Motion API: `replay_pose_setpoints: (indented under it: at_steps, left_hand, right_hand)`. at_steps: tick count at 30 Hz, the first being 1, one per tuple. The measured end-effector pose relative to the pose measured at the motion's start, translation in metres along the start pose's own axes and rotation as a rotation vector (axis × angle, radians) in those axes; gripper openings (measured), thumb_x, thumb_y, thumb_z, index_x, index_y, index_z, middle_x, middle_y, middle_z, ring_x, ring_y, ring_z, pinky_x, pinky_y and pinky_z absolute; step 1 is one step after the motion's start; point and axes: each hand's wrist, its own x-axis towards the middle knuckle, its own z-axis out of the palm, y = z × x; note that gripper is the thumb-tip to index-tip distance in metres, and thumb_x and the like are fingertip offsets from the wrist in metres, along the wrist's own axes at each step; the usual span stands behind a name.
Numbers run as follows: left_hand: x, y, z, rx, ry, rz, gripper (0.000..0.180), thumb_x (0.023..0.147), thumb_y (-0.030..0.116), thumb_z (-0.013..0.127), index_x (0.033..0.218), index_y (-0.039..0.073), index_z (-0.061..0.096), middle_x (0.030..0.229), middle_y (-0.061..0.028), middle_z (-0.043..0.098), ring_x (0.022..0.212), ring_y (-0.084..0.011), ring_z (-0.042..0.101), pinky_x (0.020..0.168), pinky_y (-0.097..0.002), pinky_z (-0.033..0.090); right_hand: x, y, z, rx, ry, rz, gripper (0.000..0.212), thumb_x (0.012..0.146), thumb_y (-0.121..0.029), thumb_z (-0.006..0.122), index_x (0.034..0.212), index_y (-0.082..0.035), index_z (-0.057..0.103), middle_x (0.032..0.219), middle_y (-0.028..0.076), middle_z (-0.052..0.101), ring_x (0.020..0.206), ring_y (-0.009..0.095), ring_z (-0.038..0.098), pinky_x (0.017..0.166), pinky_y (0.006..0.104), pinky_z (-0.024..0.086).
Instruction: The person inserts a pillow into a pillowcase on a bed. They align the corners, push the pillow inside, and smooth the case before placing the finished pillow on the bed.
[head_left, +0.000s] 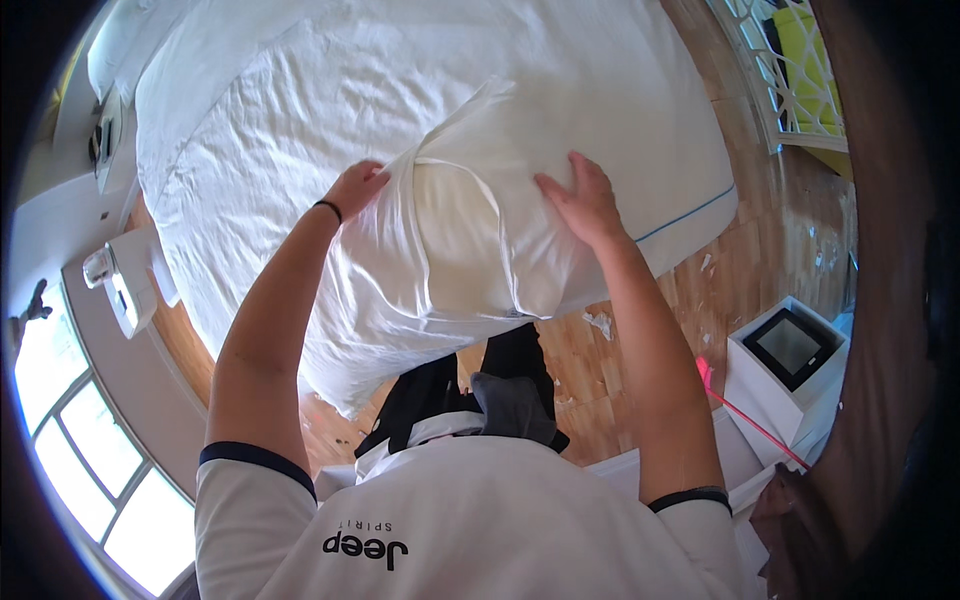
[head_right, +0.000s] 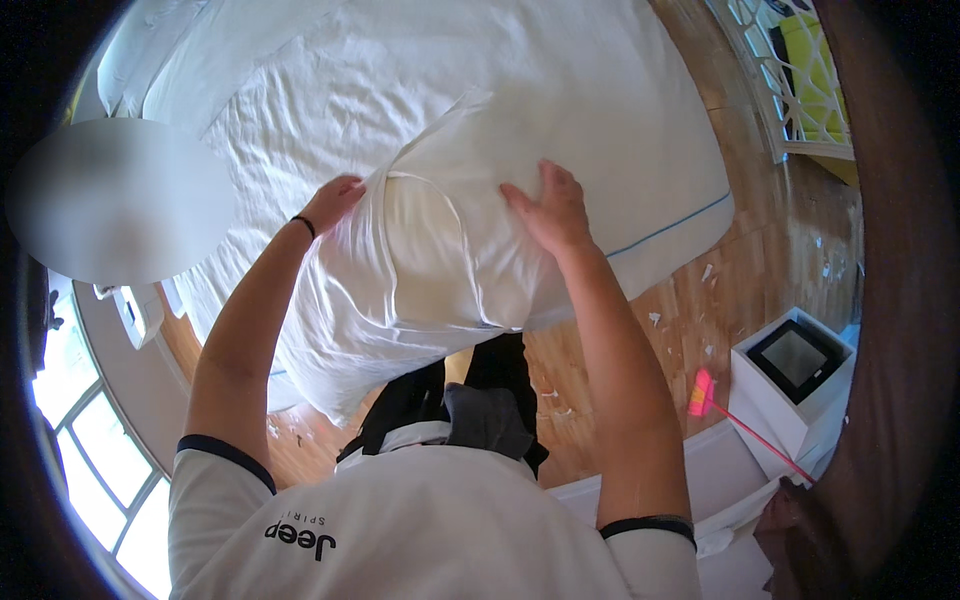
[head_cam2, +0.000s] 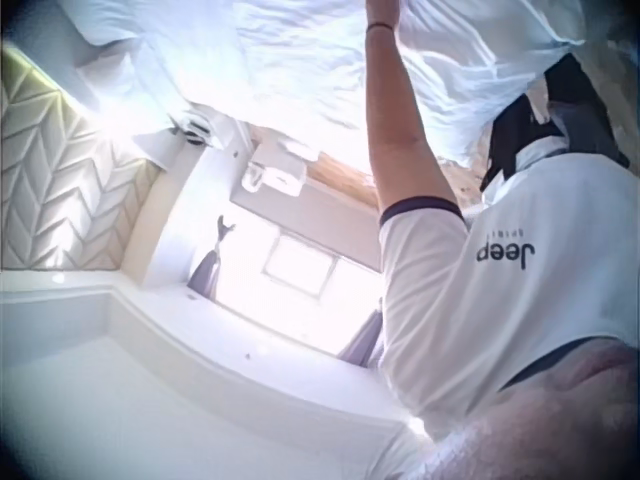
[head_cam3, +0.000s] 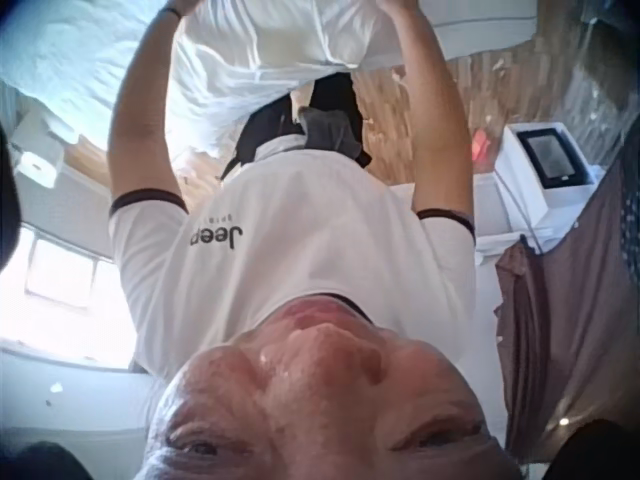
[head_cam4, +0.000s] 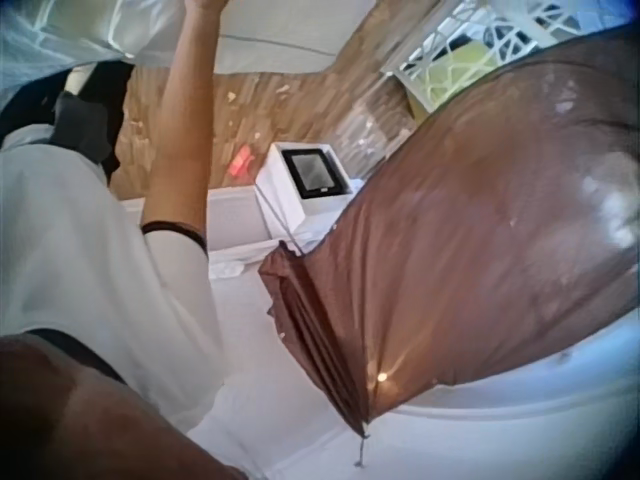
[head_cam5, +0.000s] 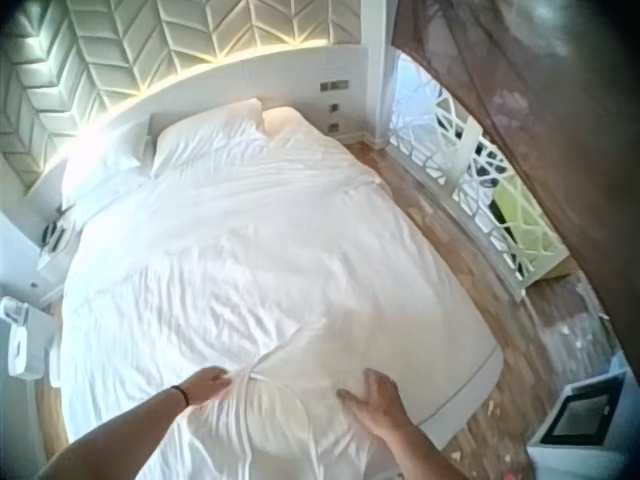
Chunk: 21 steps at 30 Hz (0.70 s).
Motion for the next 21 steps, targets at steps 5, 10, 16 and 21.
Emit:
replay_pose_setpoints:
  at_steps: [5,10,16,21]
  left_hand:
    - [-0.018,-0.164,-0.010,0.614,0.023,0.200,0.062,0.095,0.053,0.050,0.138,0.008,0.050,0.137,-0.0156,0.053,0.126,-0.0324,0.049,0.105,-0.0419,0.040]
    - [-0.053,-0.126,-0.012,0.503,0.116,-0.097,0.077,0.092,0.065,0.047,0.145,0.009,0.042,0.146,-0.0152,0.045,0.138,-0.0301,0.037,0.112,-0.0453,0.030]
    - [-0.079,-0.168,-0.007,0.338,-0.077,-0.092,0.074,0.087,0.061,0.059,0.135,0.004,0.052,0.130,-0.0200,0.059,0.123,-0.0350,0.054,0.104,-0.0430,0.041]
    - [-0.194,-0.069,0.038,0.384,-0.201,-0.119,0.068,0.082,0.044,0.074,0.131,0.001,0.054,0.122,-0.0210,0.064,0.117,-0.0355,0.059,0.099,-0.0432,0.047]
  right_hand:
    - [0.024,-0.005,0.011,-0.265,-0.177,-0.149,0.080,0.081,-0.043,0.068,0.143,-0.002,0.038,0.145,0.020,0.043,0.135,0.037,0.039,0.113,0.0421,0.034]
    - [0.107,-0.068,0.020,-0.312,-0.227,-0.445,0.078,0.072,-0.025,0.076,0.140,-0.005,0.043,0.145,0.015,0.045,0.134,0.034,0.042,0.112,0.0417,0.036]
    - [0.150,-0.103,0.130,-0.913,-0.456,-0.702,0.079,0.062,-0.022,0.084,0.135,-0.013,0.054,0.143,0.010,0.050,0.134,0.029,0.043,0.111,0.0512,0.034]
    - [0.071,-0.122,0.088,-1.074,-0.751,-0.846,0.045,0.061,-0.016,0.078,0.105,-0.014,0.068,0.114,0.009,0.066,0.113,0.027,0.059,0.094,0.0441,0.048]
